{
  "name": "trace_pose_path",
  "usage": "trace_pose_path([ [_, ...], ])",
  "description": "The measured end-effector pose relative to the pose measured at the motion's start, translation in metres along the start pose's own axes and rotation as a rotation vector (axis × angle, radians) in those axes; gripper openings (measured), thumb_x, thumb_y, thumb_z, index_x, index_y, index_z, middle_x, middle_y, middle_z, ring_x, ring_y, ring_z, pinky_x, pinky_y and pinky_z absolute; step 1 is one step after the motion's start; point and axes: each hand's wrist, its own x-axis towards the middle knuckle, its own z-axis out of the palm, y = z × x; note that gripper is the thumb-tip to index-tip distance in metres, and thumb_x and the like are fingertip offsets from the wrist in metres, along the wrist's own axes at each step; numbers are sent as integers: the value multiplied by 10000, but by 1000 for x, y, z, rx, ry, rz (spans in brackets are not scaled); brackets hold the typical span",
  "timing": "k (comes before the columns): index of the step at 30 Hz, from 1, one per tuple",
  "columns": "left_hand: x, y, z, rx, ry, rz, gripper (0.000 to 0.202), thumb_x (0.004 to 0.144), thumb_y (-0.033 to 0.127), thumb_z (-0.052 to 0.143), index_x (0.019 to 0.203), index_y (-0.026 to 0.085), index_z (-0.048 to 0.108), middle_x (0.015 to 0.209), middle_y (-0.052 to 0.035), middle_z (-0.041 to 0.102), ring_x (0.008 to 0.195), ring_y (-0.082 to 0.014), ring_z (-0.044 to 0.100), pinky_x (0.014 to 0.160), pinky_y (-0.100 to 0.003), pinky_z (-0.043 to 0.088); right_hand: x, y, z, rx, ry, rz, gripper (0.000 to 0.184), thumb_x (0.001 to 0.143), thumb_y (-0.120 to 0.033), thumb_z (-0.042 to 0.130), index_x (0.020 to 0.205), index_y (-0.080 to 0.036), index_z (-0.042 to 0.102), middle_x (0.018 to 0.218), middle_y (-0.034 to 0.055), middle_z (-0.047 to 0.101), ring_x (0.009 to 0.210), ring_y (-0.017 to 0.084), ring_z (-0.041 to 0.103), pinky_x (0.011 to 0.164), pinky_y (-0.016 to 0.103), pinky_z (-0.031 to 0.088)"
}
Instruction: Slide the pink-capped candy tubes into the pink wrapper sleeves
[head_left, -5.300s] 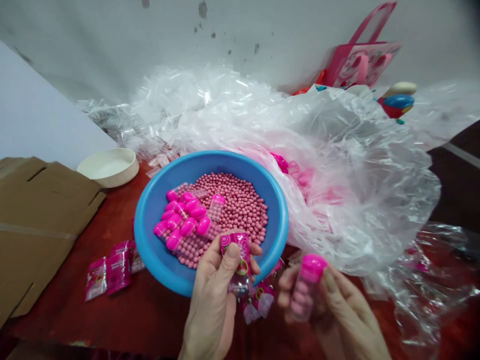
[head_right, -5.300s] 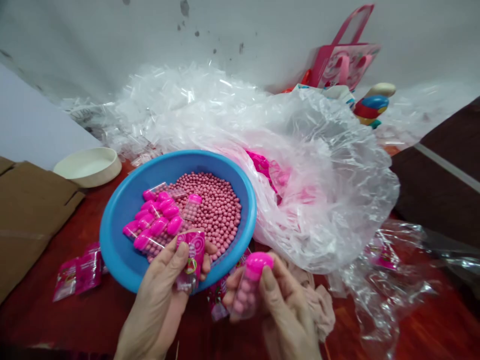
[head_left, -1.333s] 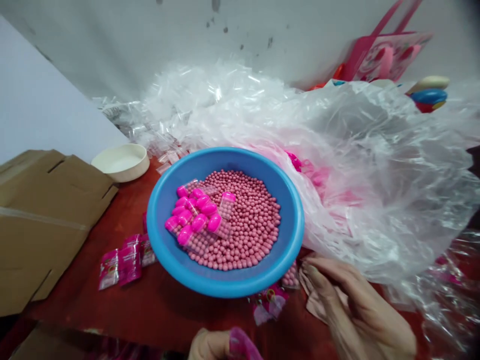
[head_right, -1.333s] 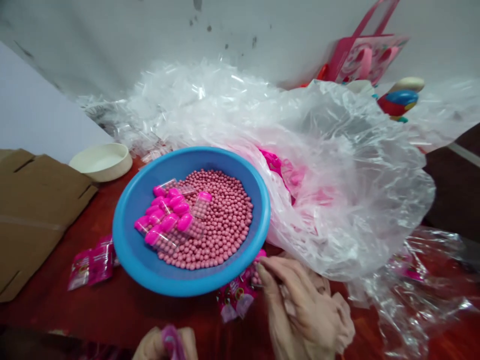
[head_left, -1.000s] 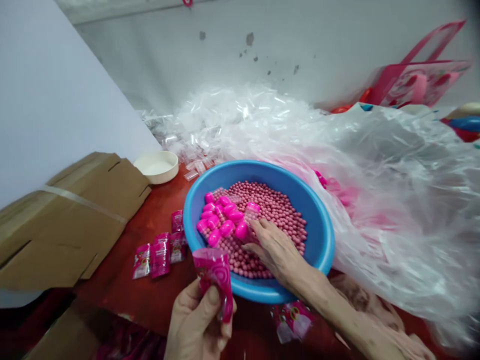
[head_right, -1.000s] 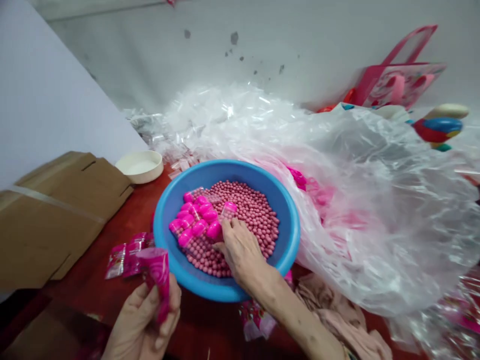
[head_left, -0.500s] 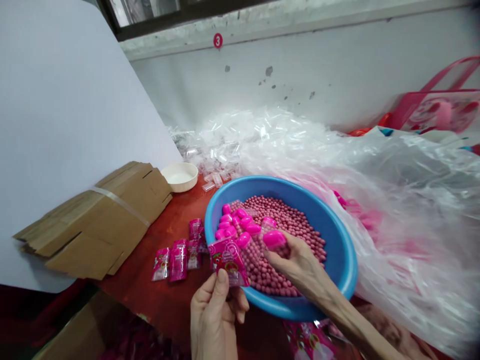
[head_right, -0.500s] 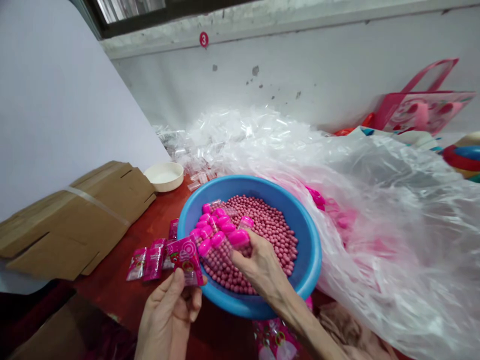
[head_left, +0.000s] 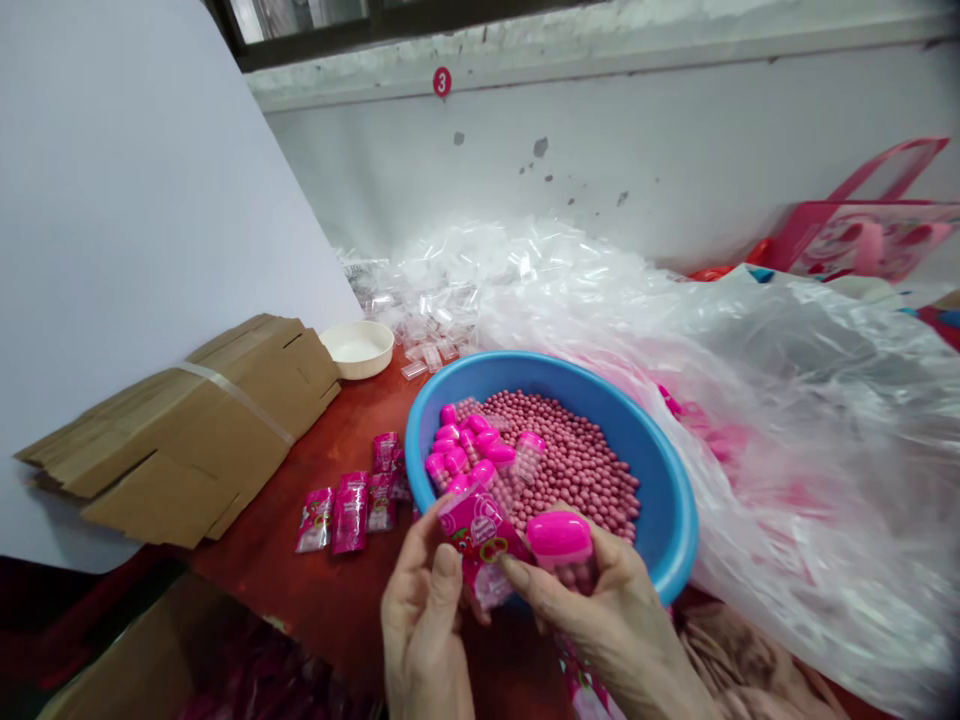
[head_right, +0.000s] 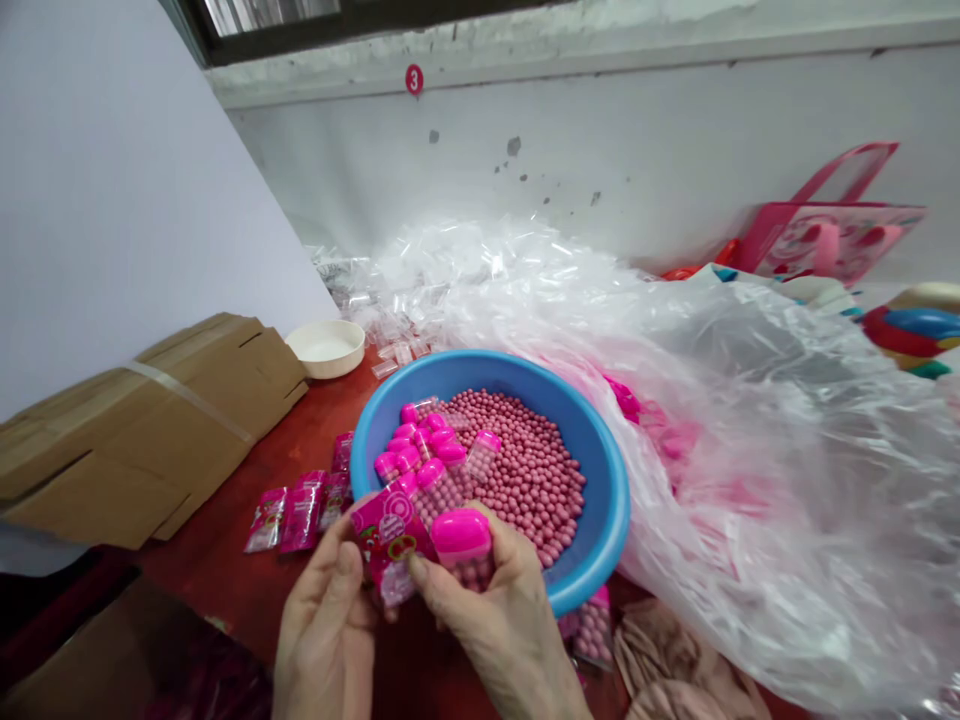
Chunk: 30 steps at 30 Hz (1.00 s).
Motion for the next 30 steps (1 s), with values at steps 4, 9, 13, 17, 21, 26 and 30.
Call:
trace_pose_path([
  [4,13,17,-4,174,-41,132,256,657,312,843,879,220,754,728,6,738,649,-122,631,634,-180,505,-4,-11,5,11,31,97,342,624,-345,800,589,-194,495,476,-108,397,438,44,311,417,165,300],
  [9,20,20,-5,257,-111,91,130,668,250,831,722,167,748,640,19,671,589,-104,547,569,-170,461,-4,-12,4,19,29,127,340,614,-331,821,588,-183,516,481,-105,410,456,37,303,432,154,299],
  [13,20,21,-5,186,-77,12,149,708,301,795,691,164,739,558,33,616,488,-86,457,465,-185,402,-4,-2,-6,-1,-35,159,346,596,-361,849,631,-170,563,501,-93,441,461,36,337,427,144,301],
  [17,20,23,-2,132,-30,-4,153,696,296,805,689,158,739,572,20,637,492,-86,459,470,-189,405,-9,1,-3,-34,132,173,304,565,-380,852,666,-153,676,515,-50,547,470,48,418,451,152,351],
  [21,20,22,1,130,-34,-18,180,678,301,820,635,151,729,547,25,615,491,-78,449,471,-178,405,-13,-1,7,-3,294,146,263,519,-353,850,615,-161,697,459,-57,524,440,42,406,425,146,324],
  [26,16,18,1,151,-66,-68,193,680,308,825,632,140,742,570,12,629,520,-86,490,486,-178,436,-11,7,10,-4,372,131,247,508,-338,833,585,-174,665,455,-59,534,439,51,422,438,155,351],
  [30,14,17,-1,66,-139,-194,195,705,335,809,702,144,772,561,-2,650,511,-82,533,481,-161,445,-10,10,9,-8,418,108,190,525,-302,807,590,-181,675,482,-57,551,465,57,442,469,157,368],
])
